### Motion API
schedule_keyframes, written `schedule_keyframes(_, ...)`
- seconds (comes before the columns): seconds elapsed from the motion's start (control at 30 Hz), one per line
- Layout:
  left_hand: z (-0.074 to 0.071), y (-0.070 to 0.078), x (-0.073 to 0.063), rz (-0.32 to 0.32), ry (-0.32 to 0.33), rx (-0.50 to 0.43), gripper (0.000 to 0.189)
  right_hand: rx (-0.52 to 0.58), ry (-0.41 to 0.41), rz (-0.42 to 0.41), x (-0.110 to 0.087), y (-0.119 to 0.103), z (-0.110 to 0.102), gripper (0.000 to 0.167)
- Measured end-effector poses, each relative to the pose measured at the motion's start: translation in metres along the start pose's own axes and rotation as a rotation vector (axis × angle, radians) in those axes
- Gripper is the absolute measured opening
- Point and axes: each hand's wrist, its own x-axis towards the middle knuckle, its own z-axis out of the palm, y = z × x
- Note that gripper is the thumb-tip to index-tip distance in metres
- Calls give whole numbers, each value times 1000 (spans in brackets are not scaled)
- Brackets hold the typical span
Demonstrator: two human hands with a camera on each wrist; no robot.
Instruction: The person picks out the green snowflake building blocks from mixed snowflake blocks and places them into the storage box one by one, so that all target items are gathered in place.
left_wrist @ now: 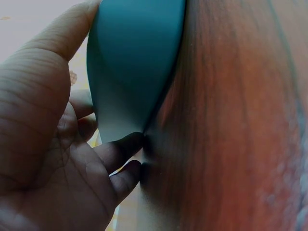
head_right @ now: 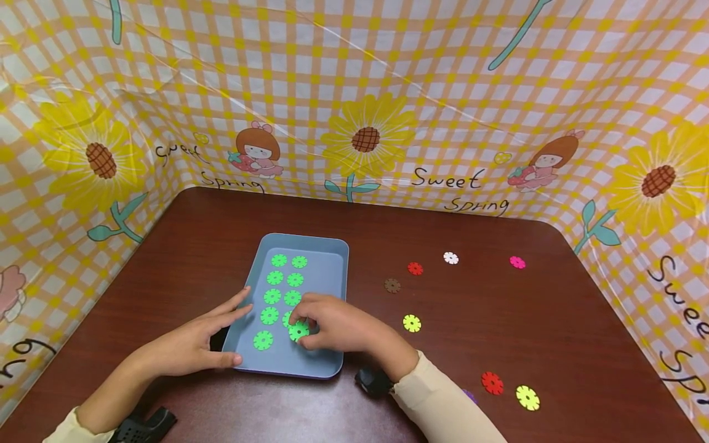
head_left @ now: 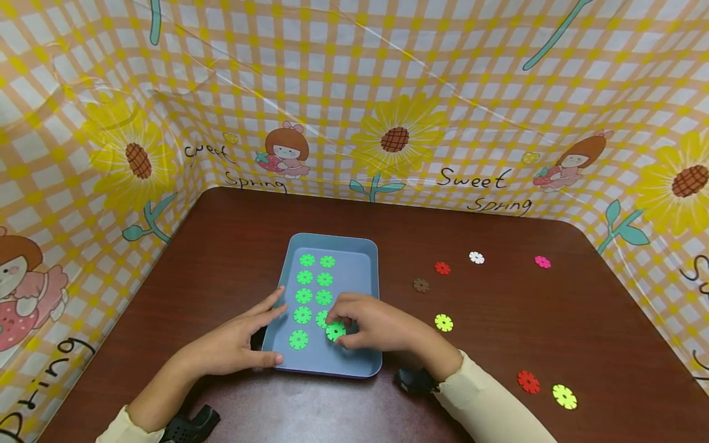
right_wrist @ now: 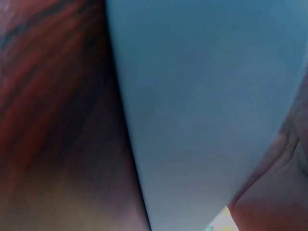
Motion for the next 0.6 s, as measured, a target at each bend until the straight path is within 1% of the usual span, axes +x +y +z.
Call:
schedule_keyframes(0.23, -1, 1, 0, -2, -1, -6, 92, -41, -25, -20, 6, 2, 8, 20)
schedule_keyframes(0.6, -1, 1, 0, -5, -12, -11, 92, -132, -89, -26, 15, -2, 13, 21)
